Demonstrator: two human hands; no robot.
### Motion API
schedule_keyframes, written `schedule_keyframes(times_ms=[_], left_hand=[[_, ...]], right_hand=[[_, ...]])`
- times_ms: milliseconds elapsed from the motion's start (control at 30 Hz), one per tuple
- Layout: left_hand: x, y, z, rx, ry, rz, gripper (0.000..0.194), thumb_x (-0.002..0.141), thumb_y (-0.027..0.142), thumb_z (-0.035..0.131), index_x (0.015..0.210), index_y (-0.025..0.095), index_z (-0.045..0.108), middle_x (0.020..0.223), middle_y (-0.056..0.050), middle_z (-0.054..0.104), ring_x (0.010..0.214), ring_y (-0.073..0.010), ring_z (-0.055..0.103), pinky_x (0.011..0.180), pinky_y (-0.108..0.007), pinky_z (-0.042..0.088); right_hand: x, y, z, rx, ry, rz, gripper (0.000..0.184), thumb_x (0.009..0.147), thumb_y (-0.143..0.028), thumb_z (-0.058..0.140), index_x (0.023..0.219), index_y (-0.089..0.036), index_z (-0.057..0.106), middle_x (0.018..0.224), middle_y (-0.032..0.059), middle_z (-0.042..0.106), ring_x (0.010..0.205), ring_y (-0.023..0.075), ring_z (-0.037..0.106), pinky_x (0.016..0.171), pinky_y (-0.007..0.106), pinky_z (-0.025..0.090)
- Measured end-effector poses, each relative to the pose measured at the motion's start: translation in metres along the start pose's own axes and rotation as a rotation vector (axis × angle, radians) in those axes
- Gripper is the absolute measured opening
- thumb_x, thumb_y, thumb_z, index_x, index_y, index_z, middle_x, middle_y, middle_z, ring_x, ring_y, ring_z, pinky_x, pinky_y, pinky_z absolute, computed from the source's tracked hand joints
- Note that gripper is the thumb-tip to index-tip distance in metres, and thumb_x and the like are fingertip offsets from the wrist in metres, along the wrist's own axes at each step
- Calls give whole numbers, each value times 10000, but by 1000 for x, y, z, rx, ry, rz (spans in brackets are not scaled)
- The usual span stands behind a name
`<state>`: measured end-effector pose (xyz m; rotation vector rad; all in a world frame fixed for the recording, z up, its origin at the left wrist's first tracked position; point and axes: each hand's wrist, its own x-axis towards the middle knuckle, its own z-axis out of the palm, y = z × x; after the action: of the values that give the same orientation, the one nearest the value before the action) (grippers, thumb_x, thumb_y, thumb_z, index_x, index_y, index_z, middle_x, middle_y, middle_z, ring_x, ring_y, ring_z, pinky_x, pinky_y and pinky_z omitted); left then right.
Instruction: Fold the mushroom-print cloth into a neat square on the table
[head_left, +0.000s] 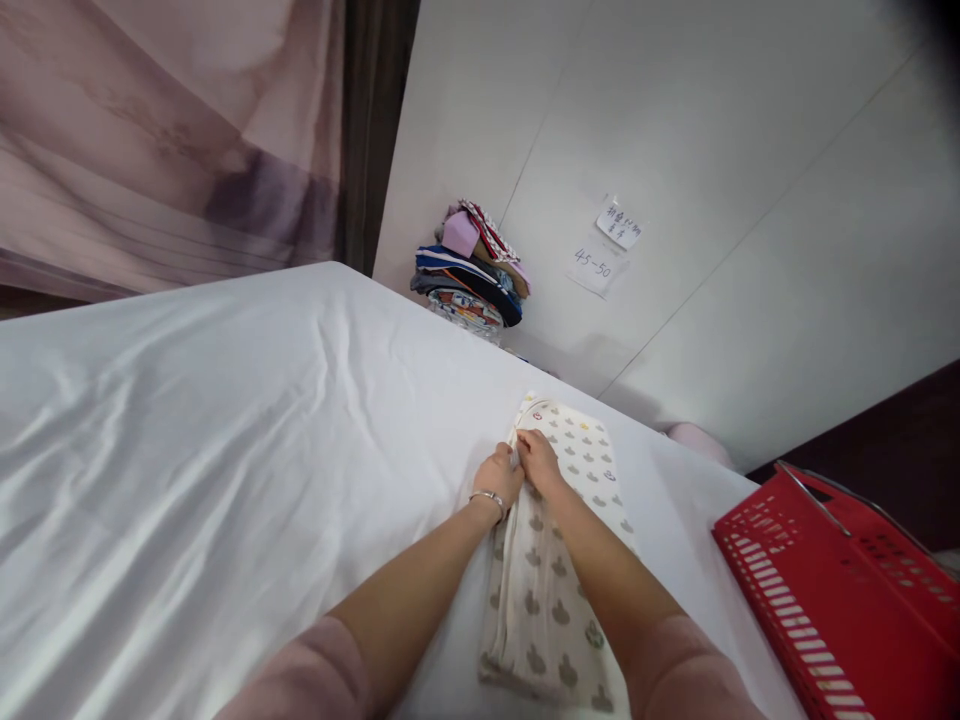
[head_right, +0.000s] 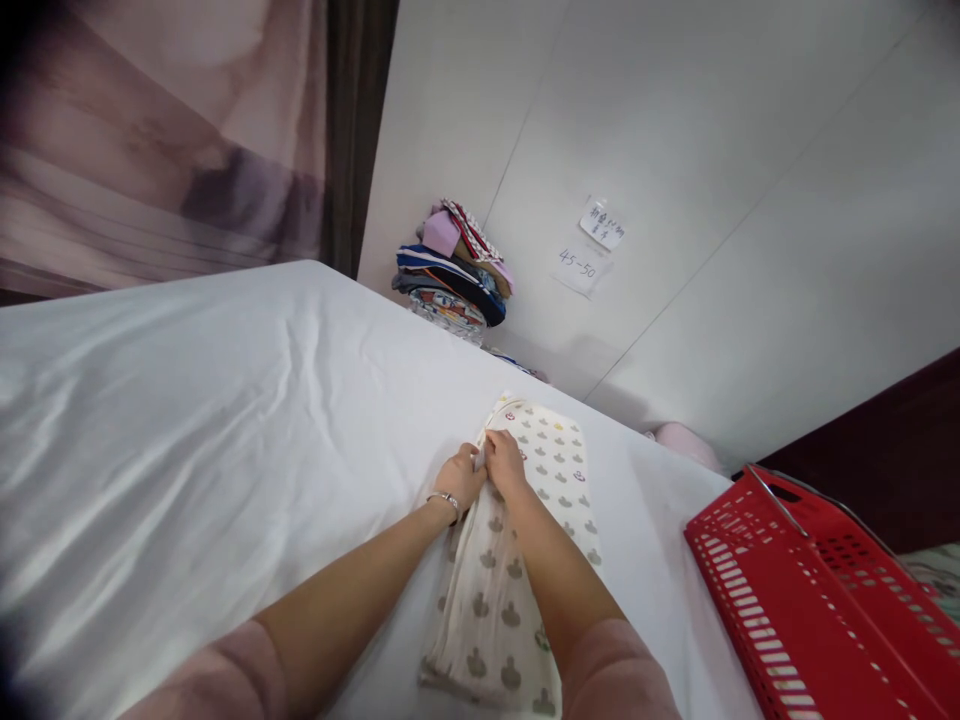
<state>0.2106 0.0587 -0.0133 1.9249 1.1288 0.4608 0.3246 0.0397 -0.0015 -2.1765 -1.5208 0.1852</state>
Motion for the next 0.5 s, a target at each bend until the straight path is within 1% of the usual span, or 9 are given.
schedule_keyframes(times_ms=[100, 200, 267, 367, 433, 500], left_hand=[[0, -1, -1, -23, 12, -21, 271, 811, 215, 493, 1077, 169, 465, 919, -96, 666, 893, -205, 620, 748, -272, 421], [0, -2, -2, -49, 13, -33, 225, 809, 215, 494, 1029, 176, 482, 911, -80, 663, 892, -192, 614, 754, -265, 420], [-1, -2, -2, -51, 16, -30, 195, 806, 209, 493, 998, 178, 487, 900, -74, 659, 877, -186, 611, 752, -264, 420], [-2, -3, -2, -45, 29, -28, 160, 803, 205, 488, 962, 183, 486, 877, -67, 651, 833, -181, 607, 726, -267, 423], [-2, -2, -3, -41, 33, -31, 137, 798, 203, 493, 933, 187, 484, 860, -60, 646, 801, -174, 603, 701, -261, 425], [-4, -1, -5, -34, 32, -32, 119, 796, 208, 497, 913, 191, 480, 844, -51, 642, 770, -164, 599, 671, -251, 424]], right_hand=[[-33, 2, -3, 19, -32, -23, 399, 817, -145, 382, 1158, -191, 585, 1252, 74, 541, 1174, 179, 469, 1027, 347, 331], [-82, 4, -8, 7, -90, -80, 464, 821, -156, 377, 1265, -173, 512, 1364, 92, 448, 1265, 205, 392, 1079, 412, 271], [-119, 3, -13, -12, -123, -109, 461, 845, -202, 378, 1293, -202, 490, 1400, 73, 405, 1303, 214, 341, 1089, 434, 257], [-171, -3, -20, -24, -148, -116, 452, 880, -250, 358, 1320, -265, 456, 1425, 29, 370, 1336, 210, 283, 1098, 451, 241], [-199, -5, -25, -13, -155, -119, 445, 881, -268, 376, 1318, -278, 458, 1420, 27, 377, 1332, 214, 292, 1095, 459, 250], [-220, -2, -32, -6, -116, -103, 430, 871, -302, 410, 1293, -290, 489, 1405, 35, 399, 1319, 224, 319, 1081, 461, 284]])
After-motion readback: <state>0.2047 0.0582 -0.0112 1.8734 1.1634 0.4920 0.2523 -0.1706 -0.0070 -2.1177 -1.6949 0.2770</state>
